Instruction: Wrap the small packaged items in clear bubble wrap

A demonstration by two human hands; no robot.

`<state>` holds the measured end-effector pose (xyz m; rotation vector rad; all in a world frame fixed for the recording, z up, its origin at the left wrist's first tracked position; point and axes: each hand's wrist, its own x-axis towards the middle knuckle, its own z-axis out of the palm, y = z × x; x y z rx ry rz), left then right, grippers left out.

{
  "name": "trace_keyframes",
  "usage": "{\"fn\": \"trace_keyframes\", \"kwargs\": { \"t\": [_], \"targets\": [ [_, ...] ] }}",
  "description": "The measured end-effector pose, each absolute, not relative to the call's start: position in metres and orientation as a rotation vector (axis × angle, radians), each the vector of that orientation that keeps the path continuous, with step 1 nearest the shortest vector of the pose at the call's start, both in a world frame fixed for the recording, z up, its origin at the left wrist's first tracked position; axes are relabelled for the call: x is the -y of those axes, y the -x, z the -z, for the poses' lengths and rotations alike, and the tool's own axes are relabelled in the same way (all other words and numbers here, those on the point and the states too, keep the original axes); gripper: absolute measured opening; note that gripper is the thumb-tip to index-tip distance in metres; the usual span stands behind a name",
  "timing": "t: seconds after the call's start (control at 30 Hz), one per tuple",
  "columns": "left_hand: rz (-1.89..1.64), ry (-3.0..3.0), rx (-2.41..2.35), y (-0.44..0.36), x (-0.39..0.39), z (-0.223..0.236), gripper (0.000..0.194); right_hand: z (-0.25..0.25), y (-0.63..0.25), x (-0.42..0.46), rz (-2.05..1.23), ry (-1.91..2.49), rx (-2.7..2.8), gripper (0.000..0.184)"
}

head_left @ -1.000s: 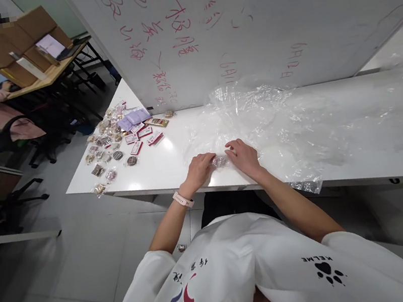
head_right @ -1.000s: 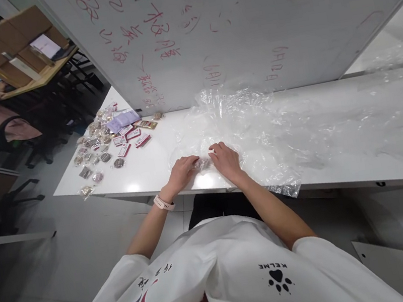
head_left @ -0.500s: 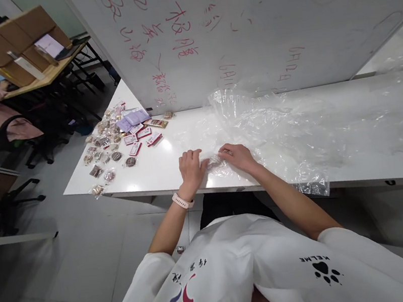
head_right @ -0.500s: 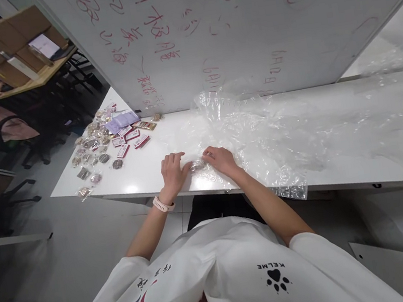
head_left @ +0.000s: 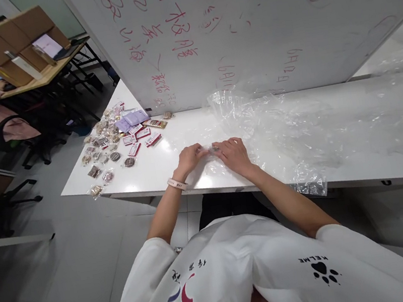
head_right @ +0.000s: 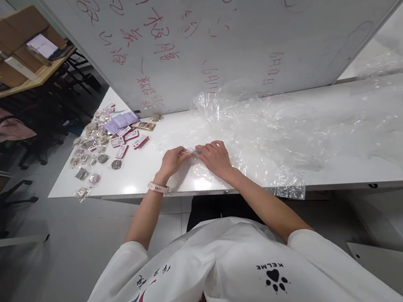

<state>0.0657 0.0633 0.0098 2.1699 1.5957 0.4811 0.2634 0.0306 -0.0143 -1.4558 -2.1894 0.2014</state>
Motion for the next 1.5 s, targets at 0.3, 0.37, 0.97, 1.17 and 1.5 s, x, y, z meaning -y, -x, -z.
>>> {"fn": "trace_keyframes", "kwargs": {
  "t": [0.3,0.37,0.97,1.17,1.5],
  "targets": [
    [-0.986,-1.349,-1.433,-0.072,0.005,-0.009,0.026,0.032,-0.252,-0.065,-0.171,1.413,2.150,0.050],
    [-0.919,-1.027,-1.195,-0.067,0.007,-0.002,0.028,0.037,-0.251,-0.064,-0.258,1.357,2.202,0.057],
    [-0.551,-2.431,-1.591,-0.109,-0.049,0.042,0.054,0.018,-0.281,-0.028,-0.265,1.439,2.123,0.035],
    [-0.525,-2.460,-1.559,-0.099,-0.055,0.044,0.051,0.017,-0.312,0.019,-0.070,1.962,1.996,0.041],
    [-0.675,-2.379,-1.465,-0.094,-0.059,0.053,0.039,0.024,-0.256,-0.048,-0.464,1.191,2.248,0.046]
  ]
}}
